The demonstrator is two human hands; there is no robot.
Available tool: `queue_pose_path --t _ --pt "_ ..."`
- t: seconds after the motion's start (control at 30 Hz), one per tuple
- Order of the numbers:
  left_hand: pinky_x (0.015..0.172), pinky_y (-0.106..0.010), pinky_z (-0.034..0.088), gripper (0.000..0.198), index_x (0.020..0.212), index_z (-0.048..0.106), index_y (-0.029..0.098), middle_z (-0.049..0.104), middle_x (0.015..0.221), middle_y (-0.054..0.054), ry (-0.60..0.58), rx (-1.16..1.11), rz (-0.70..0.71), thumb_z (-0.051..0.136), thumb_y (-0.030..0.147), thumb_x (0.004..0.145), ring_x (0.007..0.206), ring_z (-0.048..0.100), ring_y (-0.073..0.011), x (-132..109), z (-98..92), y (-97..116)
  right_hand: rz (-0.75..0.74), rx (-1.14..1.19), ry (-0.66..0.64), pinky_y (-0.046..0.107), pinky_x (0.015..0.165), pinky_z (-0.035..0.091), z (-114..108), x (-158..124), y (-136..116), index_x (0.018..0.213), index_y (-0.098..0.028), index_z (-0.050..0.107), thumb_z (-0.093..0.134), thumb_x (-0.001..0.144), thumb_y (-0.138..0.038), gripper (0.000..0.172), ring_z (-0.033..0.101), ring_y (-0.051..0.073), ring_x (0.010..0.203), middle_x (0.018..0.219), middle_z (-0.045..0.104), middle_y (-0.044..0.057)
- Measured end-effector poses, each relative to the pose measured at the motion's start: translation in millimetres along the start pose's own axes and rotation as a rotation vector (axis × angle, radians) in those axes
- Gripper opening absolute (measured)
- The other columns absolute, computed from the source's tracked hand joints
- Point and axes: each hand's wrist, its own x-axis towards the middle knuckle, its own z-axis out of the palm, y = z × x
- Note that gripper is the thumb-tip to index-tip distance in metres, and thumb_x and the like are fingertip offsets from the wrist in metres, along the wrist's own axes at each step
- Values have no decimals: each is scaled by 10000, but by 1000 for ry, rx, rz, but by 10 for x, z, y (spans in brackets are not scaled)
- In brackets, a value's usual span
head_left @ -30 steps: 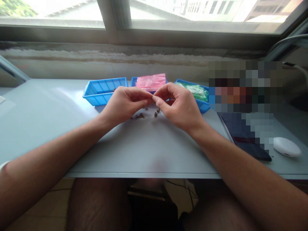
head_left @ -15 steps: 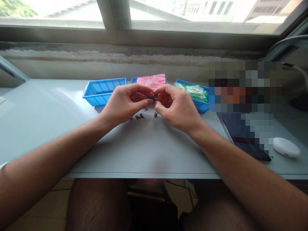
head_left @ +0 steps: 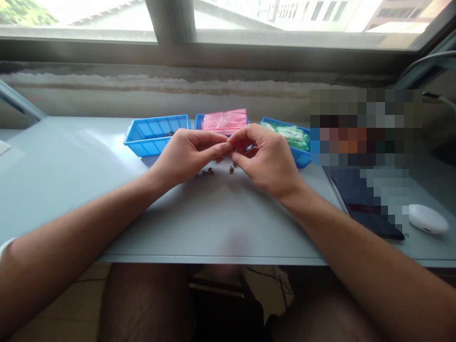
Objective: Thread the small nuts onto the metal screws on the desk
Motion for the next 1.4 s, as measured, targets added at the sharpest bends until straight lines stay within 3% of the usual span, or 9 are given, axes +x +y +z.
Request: queue_pose_path --t 0.1,0.33,0.57,0.73,0.9,1.07,1.27,1.4 --pt "909 -385 750 184 1109 991 247 940 1040 -54 44 -35 -7 965 333 949 980 901 -291 5 10 -26 -4 -10 -13 378 851 630 5 1 -15 1000 -215 777 698 898 -63 200 774 210 912 1015 847 28" --pt "1074 -468 758 161 1011 980 234 941 1063 -51 111 -64 24 993 194 856 1078 914 -327 13 28 -32 15 -23 21 368 812 618 -17 5 -20 980 -211 781 739 928 -110 121 771 213 897 973 839 31" --pt "994 -425 775 369 1153 929 199 933 1068 -64 81 -276 -31 1025 117 806 1101 920 -311 34 22 -30 49 -18 23 382 808 605 -31 16 -41 963 -207 786 784 939 -166 47 761 224 894 977 843 48" --pt "1052 -431 763 300 1101 921 195 929 1081 -61 78 -314 -23 1042 161 828 1116 915 -296 32 30 -13 78 -7 32 392 816 594 -34 22 -37 982 -211 788 794 947 -198 38 764 236 908 1005 854 55" --pt "1012 -448 770 267 1054 914 198 918 1047 -71 89 -273 -15 1066 244 838 1056 909 -296 27 38 15 77 -34 16 369 783 556 -40 18 -32 932 -215 774 818 935 -170 64 727 213 841 932 834 32" --pt "973 -391 758 234 962 895 192 891 997 -42 166 -263 49 1047 161 786 978 879 -242 47 40 29 58 -90 -58 354 771 529 -39 0 -34 931 -204 772 787 970 -151 67 719 200 797 894 818 23" --pt "1044 -435 758 230 1004 883 198 893 1023 -44 159 -220 70 977 117 810 1027 896 -264 49 44 20 14 -248 -175 389 869 537 -15 -21 40 976 -188 785 814 984 -177 31 737 259 941 1018 808 86" --pt "1063 -469 745 213 1106 901 227 900 1099 -64 155 -13 103 931 218 896 1098 884 -297 38 -8 25 4 -302 -246 434 970 572 -8 -34 88 1124 -174 834 838 981 -172 143 747 299 1049 1160 822 133"
